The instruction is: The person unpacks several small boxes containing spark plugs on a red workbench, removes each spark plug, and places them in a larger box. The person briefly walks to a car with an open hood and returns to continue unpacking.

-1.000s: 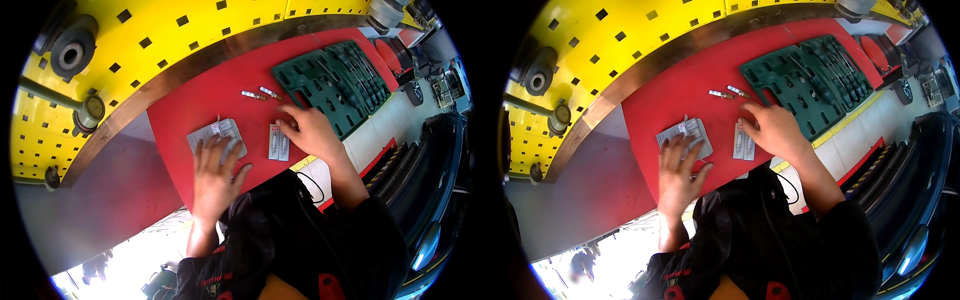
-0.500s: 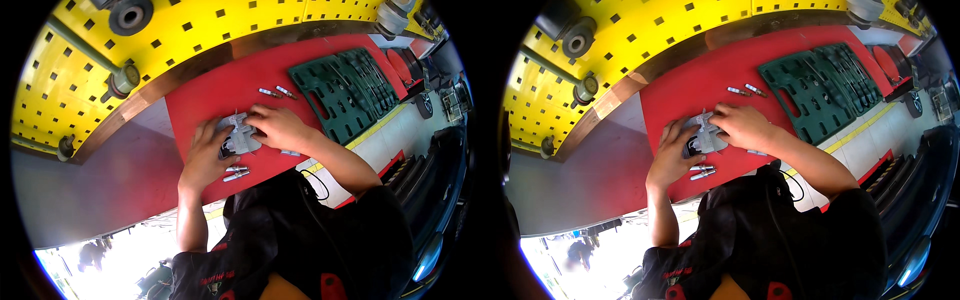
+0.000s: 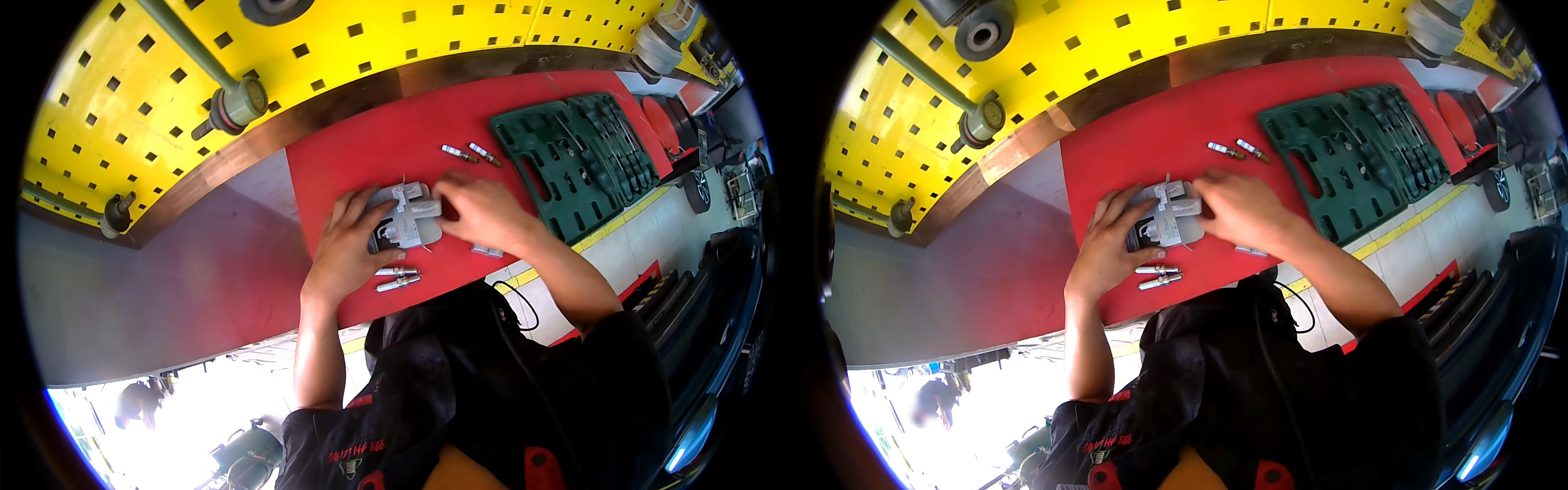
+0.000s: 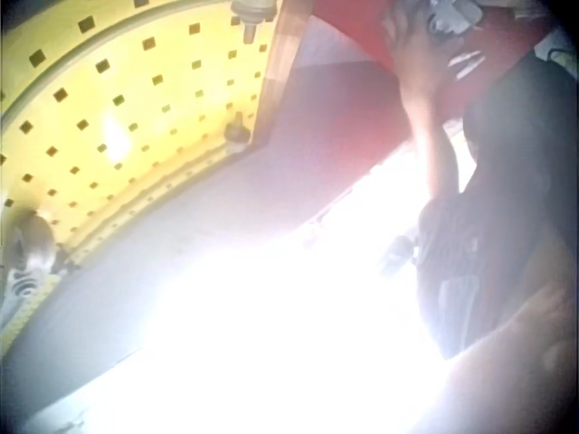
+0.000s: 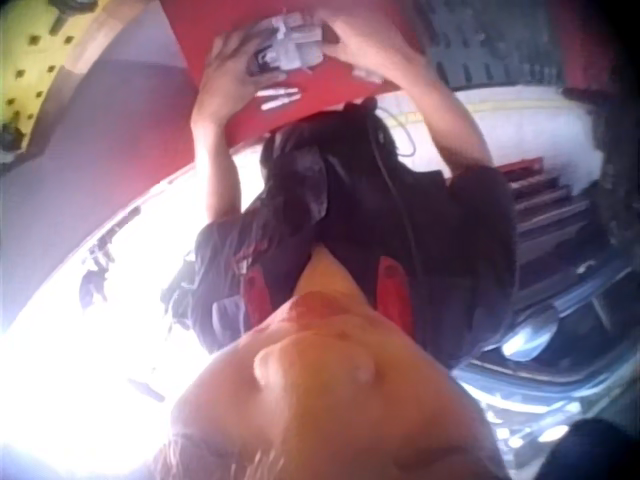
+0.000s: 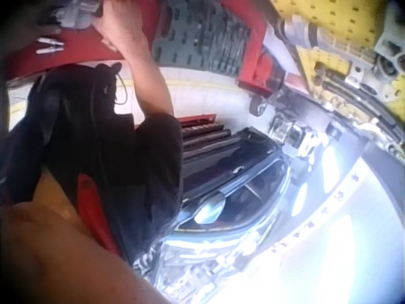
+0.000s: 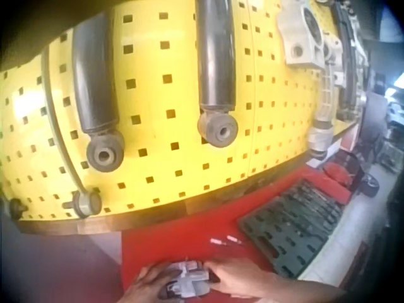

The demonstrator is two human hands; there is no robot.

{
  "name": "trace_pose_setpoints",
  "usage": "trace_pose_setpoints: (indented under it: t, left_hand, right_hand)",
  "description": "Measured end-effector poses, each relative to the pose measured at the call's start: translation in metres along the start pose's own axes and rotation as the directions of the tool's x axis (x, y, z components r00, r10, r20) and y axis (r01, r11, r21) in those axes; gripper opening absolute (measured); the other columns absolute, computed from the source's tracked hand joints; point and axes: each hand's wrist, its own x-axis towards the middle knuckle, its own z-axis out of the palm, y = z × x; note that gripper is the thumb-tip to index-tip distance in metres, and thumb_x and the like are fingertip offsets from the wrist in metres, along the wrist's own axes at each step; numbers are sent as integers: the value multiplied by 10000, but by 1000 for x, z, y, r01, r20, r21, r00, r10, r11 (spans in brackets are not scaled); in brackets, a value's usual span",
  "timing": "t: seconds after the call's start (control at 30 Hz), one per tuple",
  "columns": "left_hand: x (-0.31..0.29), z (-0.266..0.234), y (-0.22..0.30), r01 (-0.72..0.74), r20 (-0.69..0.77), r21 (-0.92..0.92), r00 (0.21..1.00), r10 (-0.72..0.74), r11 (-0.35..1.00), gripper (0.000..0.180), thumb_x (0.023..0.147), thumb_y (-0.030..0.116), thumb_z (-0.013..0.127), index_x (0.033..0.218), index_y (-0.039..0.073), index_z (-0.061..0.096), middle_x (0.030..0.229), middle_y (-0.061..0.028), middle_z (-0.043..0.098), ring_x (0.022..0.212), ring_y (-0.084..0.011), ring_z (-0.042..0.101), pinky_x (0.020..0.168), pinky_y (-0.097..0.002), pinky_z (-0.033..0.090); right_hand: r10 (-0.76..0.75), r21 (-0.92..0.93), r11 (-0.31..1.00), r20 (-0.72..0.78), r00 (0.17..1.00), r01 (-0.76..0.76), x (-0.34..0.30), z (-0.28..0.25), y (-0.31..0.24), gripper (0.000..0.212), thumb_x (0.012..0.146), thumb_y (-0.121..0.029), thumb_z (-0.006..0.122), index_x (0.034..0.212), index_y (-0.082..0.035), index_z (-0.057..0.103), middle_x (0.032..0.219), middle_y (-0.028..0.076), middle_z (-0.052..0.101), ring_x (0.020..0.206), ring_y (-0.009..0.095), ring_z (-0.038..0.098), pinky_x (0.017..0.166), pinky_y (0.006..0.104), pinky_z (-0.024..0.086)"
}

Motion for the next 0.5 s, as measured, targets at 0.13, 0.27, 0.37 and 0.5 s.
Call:
trace_pose_setpoints:
  t: [0.13,0.27,0.37,0.5]
  left_hand:
    - [-6,11,-3,7,-45,-4,999,-8,1000,780,722,208,949,1450,127,677,1642,-118,484,1521,-338,412,1227,-479,410]
    - [-7,12,18,-60,-214,-15,975,56,998,765,746,201,940,1450,89,664,1608,-135,512,1482,-367,456,1167,-486,426]
    - [-15,-2,58,-170,-310,-78,941,139,982,734,769,144,924,1444,56,649,1459,-160,623,1328,-373,591,1083,-476,504]
    - [-18,20,51,-254,-417,-166,894,165,953,636,847,46,846,1442,25,622,1182,-167,707,1009,-340,712,830,-434,584]
  right_hand:
    - [95,274,959,-81,992,-69,-15,-38,4,276,852,-71,848,1071,-6,693,894,98,698,712,240,674,657,372,542]
    - [174,446,892,-196,965,-70,-32,-48,-22,299,849,28,846,1113,-3,710,868,46,659,693,50,592,544,224,451]
    - [227,630,774,-184,956,-63,-35,-42,-49,301,876,8,845,1134,22,691,890,46,678,687,16,601,534,186,443]
    - [247,850,527,-172,954,17,-30,-12,-65,308,945,-44,821,1197,24,659,863,19,682,678,11,614,567,186,459]
